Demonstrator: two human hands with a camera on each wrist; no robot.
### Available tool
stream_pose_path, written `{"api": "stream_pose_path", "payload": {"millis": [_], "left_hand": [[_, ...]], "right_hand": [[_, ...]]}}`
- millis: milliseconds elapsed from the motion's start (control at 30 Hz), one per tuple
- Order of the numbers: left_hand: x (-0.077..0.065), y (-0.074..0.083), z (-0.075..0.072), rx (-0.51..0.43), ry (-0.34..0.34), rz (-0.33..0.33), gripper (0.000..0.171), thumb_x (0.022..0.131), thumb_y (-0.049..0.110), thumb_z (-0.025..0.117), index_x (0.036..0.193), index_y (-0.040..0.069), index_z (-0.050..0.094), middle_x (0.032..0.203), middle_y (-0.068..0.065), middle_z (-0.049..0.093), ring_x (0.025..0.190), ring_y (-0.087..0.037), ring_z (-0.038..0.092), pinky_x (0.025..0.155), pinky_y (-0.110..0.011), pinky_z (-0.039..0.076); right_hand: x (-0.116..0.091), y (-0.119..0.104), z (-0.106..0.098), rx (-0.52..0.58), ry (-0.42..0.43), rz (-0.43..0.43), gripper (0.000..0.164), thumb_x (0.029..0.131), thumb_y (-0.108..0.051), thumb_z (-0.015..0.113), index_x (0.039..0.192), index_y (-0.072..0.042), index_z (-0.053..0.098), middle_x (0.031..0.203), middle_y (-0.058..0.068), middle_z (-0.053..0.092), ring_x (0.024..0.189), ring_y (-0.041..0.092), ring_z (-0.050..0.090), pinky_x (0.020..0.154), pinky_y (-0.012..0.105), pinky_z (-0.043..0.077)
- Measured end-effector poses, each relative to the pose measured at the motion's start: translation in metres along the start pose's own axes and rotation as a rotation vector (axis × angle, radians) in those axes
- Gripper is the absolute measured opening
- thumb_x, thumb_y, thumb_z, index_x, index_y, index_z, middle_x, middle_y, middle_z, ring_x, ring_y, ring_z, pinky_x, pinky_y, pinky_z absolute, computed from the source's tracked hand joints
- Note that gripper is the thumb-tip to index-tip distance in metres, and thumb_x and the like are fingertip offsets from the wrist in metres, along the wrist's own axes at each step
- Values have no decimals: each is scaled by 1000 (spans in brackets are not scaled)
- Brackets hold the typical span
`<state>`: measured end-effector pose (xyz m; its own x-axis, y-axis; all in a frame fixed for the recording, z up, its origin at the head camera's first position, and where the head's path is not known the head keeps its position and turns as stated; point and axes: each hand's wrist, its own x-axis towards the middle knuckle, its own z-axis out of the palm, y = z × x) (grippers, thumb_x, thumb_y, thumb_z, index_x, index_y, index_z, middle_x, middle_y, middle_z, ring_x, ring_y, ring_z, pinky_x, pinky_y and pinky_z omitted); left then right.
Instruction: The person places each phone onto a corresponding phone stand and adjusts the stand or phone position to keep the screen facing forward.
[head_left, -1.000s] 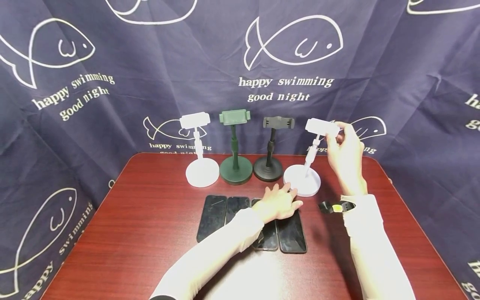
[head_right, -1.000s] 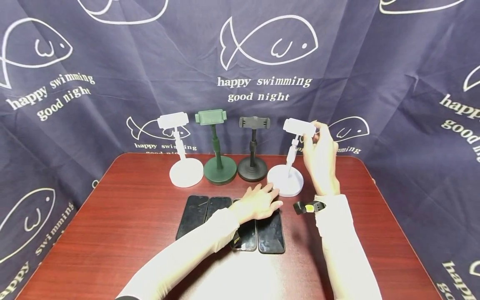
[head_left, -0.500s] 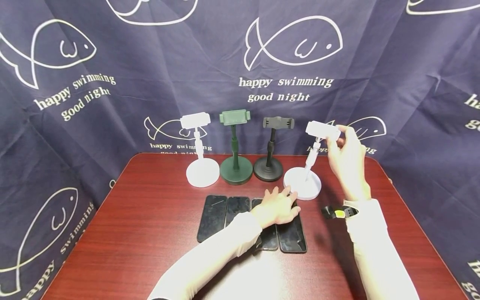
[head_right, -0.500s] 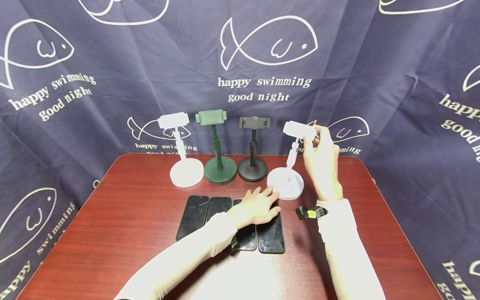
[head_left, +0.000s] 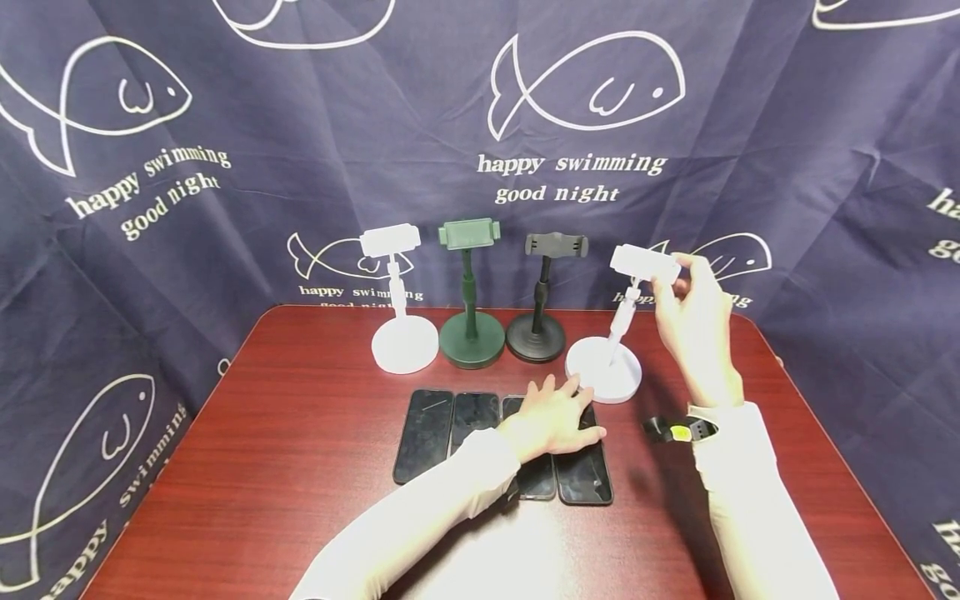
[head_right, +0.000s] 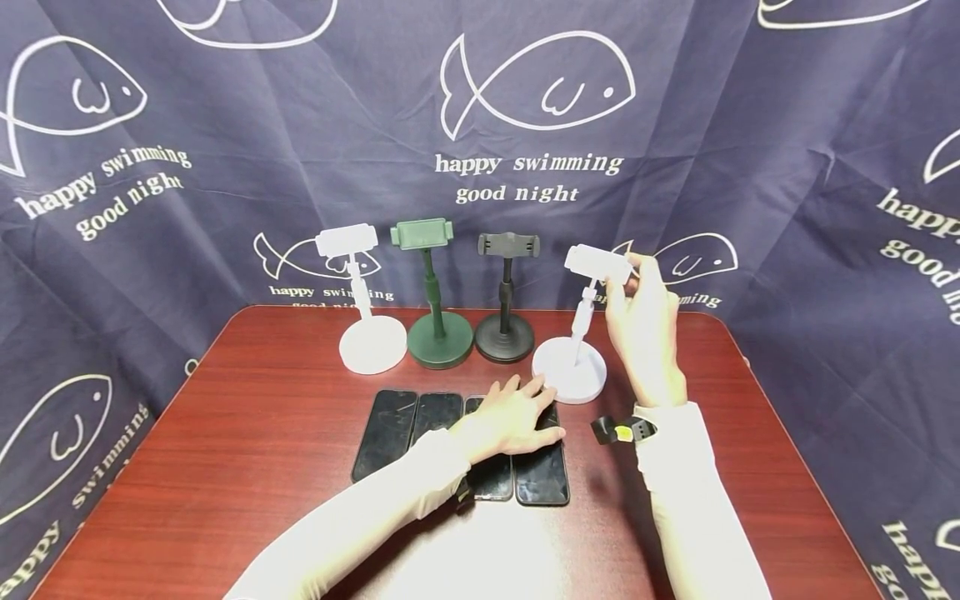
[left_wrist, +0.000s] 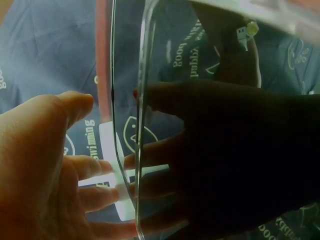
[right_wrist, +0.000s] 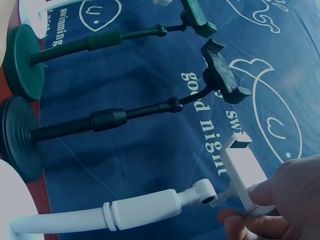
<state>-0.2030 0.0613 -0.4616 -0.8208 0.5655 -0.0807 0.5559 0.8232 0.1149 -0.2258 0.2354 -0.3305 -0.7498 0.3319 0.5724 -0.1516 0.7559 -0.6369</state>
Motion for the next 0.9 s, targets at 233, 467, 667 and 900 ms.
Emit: {"api": "stream_pose_path", "payload": {"millis": [233,467,667,900], "left_hand": [[-2,0,1,-18,6,-4,73,84,75,45,145,36,40,152,5,37,138,-32,38,107,-52,34],[-2,-1,2,-15,21,4,71,84,75,45,144,37,41,152,6,38,139,-30,37,106,-54,35],[-4,-1,3,-14,21,11,70,84,74,45,143,37,41,153,7,37,140,-30,37,107,-53,34],[-8,0,3,-31,21,21,68,85,72,46,143,36,42,153,5,37,141,-28,36,108,-53,35]], "right_hand": [[-2,0,0,-3,9,-6,35,91,-18,60,123,-5,58,91,18,74,61,-23,42,67,17,38],[-3,-2,-1,-4,11,0,34,91,-18,60,123,-5,58,93,18,74,75,17,67,68,13,38],[-4,0,-1,16,11,-1,34,91,-17,60,123,-4,59,92,19,73,64,-20,44,65,10,35],[-5,-1,-4,39,6,2,35,90,-17,61,122,-5,59,89,21,73,59,-19,44,62,9,35]]}}
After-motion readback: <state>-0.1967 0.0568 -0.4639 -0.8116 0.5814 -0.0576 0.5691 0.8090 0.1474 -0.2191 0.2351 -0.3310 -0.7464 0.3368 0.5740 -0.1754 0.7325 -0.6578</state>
